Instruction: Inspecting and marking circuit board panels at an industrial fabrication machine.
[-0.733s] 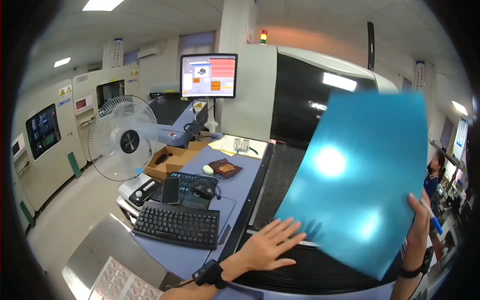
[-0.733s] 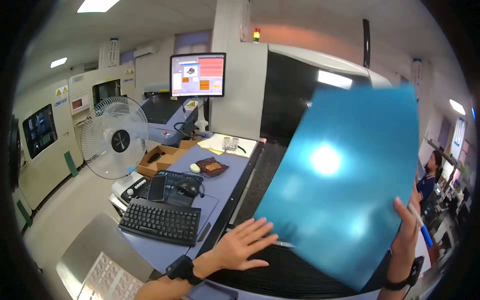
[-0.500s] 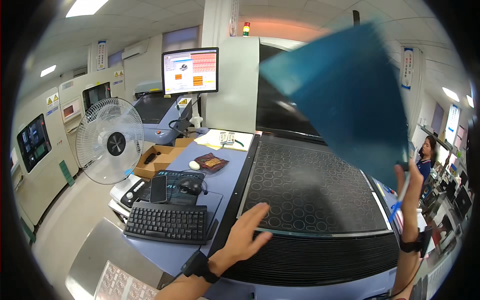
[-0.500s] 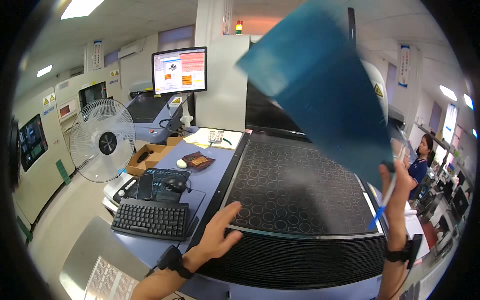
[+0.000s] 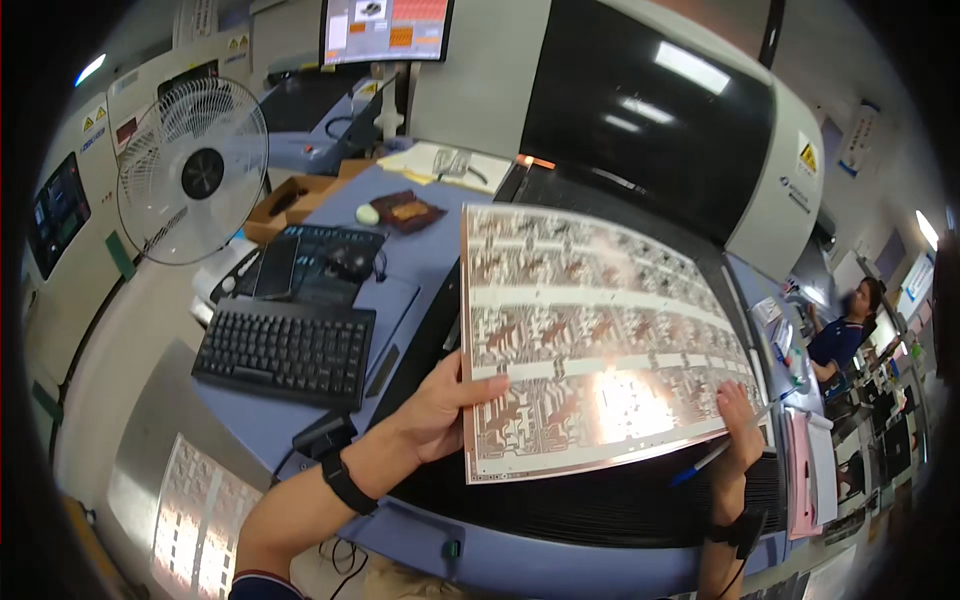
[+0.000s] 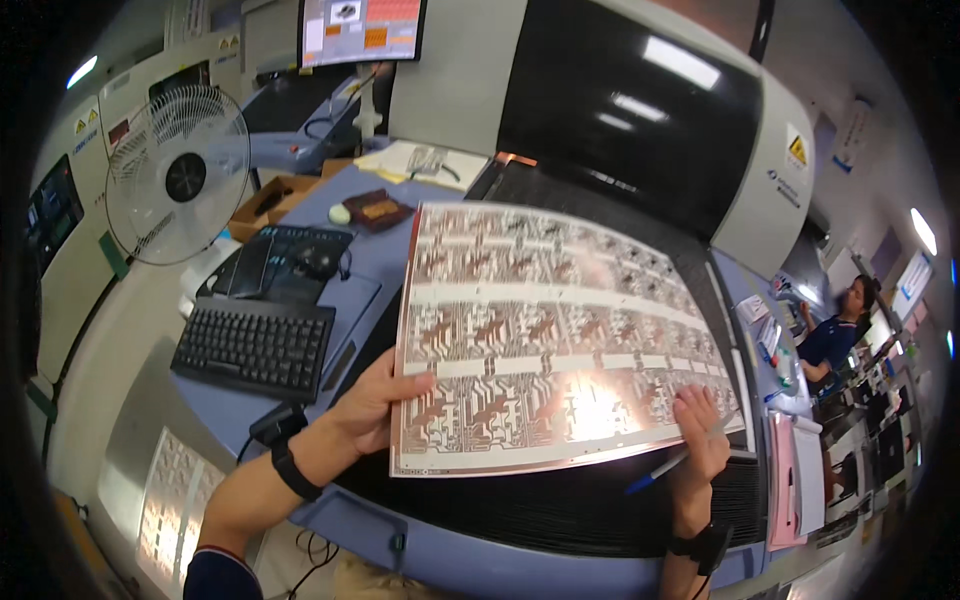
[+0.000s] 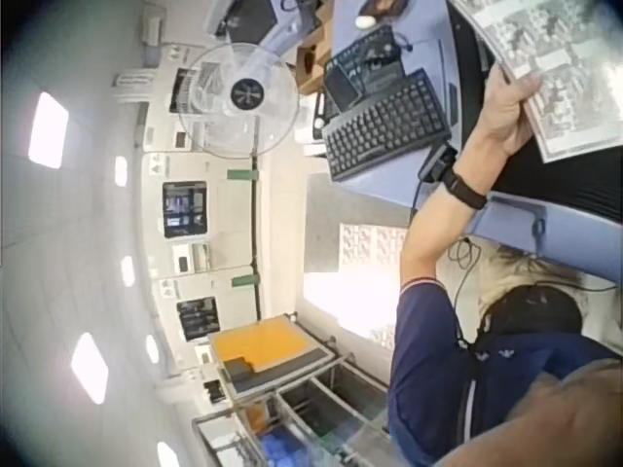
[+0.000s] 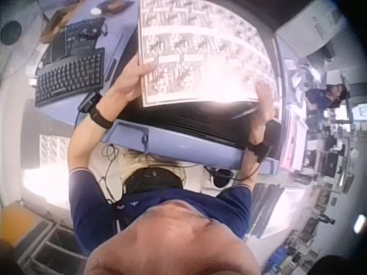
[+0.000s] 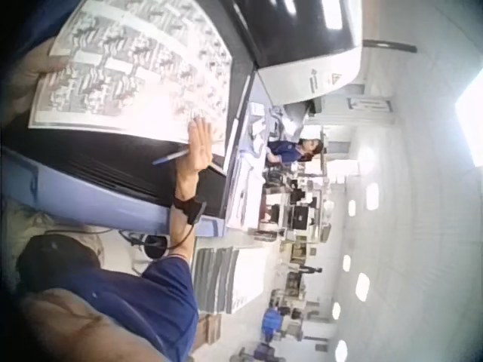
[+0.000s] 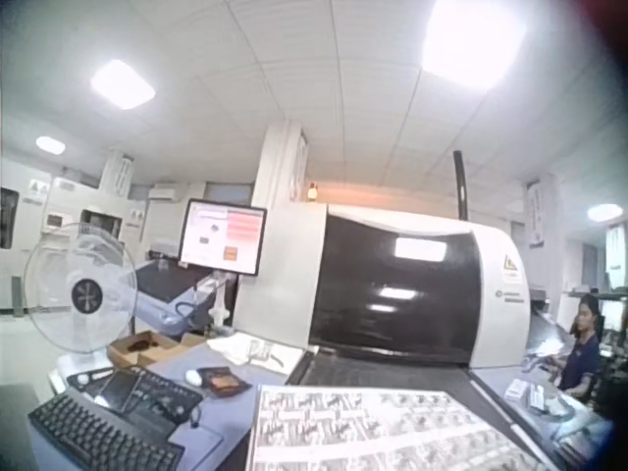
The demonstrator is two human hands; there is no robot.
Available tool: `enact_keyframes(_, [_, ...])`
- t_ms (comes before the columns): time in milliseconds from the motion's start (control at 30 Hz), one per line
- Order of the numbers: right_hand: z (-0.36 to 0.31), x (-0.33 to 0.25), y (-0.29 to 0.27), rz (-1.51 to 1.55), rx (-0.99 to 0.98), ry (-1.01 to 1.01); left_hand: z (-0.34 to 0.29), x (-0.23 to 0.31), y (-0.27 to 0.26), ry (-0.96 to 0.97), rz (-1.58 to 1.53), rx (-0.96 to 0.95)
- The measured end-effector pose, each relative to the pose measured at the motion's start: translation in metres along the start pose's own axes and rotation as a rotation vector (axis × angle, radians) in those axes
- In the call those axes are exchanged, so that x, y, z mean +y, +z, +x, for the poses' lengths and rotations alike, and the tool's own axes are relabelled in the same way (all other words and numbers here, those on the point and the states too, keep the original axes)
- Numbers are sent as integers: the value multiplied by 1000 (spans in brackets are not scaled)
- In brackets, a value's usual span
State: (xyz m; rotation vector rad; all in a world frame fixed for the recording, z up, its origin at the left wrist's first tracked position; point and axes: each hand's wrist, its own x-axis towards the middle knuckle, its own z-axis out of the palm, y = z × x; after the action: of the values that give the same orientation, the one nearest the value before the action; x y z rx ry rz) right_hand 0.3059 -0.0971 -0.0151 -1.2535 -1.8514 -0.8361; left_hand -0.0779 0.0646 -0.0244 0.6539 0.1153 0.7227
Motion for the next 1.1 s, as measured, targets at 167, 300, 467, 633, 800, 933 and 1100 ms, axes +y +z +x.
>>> enact_keyframes(167, [-16, -19, 21, 219, 118, 368, -2, 1, -1, 41, -133, -109])
enact_keyframes(300, [-18, -29, 23, 476, 272, 413, -10, -18, 3, 65, -217, -143])
enact_keyframes(467, [7, -11, -15, -106, 38, -70, -3, 10, 11, -61, 123, 49])
enact_keyframes(633, [6, -8, -13, -218, -134, -121, 13, -21, -1, 552, 702, 520])
enact_keyframes(800, [-16, -2, 31, -2, -354, 193, 5, -23, -11, 553, 1978, 71])
enact_keyframes(933, [2, -17, 42, 303, -712, 491, 13, -31, -45, 350, 2294, 128])
enact_keyframes(1100, [2, -23, 34, 294, -765, 760, 12, -26, -51, 280, 2272, 194])
